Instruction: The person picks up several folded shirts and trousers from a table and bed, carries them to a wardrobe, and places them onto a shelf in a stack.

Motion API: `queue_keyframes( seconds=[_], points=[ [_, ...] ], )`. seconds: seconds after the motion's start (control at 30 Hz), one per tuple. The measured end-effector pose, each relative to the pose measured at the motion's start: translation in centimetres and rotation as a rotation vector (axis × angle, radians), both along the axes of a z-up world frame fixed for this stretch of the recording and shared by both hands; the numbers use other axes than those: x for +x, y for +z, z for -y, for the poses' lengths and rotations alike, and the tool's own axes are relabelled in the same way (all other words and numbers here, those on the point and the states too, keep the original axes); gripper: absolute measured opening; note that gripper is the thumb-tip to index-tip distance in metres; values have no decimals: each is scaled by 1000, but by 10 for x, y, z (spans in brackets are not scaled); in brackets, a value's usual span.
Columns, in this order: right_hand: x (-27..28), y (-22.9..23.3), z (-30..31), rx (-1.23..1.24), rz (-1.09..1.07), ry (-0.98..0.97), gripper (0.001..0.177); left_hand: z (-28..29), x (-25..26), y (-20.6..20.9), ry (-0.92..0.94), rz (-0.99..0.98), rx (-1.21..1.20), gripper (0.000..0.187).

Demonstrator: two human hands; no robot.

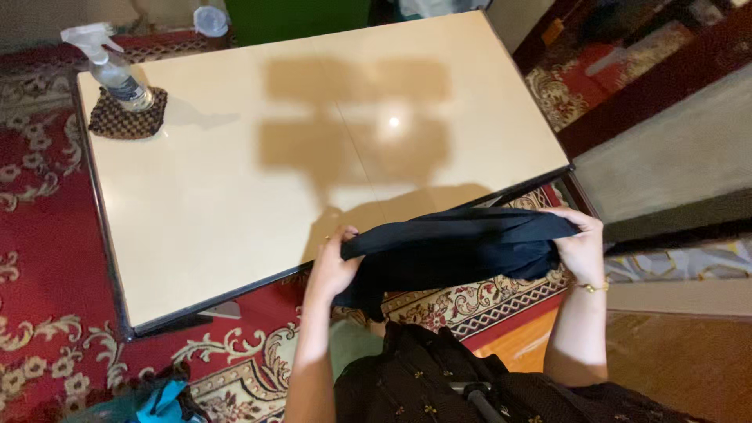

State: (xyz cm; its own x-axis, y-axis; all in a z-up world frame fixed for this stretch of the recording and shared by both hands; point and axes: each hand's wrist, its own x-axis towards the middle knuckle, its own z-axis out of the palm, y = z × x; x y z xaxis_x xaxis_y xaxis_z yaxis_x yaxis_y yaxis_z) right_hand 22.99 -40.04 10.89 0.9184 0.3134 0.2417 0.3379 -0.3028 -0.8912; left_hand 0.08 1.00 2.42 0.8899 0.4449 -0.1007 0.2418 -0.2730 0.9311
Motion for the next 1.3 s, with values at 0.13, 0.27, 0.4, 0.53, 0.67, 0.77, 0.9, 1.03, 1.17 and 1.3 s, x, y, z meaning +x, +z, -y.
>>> queue_keyframes(
  seconds=[0.13,0.27,0.4,0.53,0.67,0.77,0.9,1.03,1.17,1.3],
  points=[
    [53,-11,-2,-109,-104,200,24,-40,6,38,16,46,129,43],
    [94,-21,-41,-208,-241,238,14,-85,35,74,28,35,266,35],
    [155,-27,-109,-218,-179,204,25,-138,106,90,59,-120,417,34],
    [218,-52,-194,-309,-15,-8,27,-169,209,82,355,11,733,56],
    [236,-108,-232,-505,464,-19,58,-142,265,32,340,92,735,68],
    [184,-185,-254,-694,448,46,61,-91,243,-40,225,7,729,68],
    [123,-232,-252,-883,451,138,65,-56,175,-119,79,-175,765,70],
    [147,-228,-248,-856,365,179,66,-73,152,-135,7,-235,698,67],
    [199,-236,-247,-799,399,278,66,-105,145,-137,190,-188,728,68],
    [246,-235,-240,-734,394,301,59,-114,133,-130,454,-400,739,54]
  ],
)
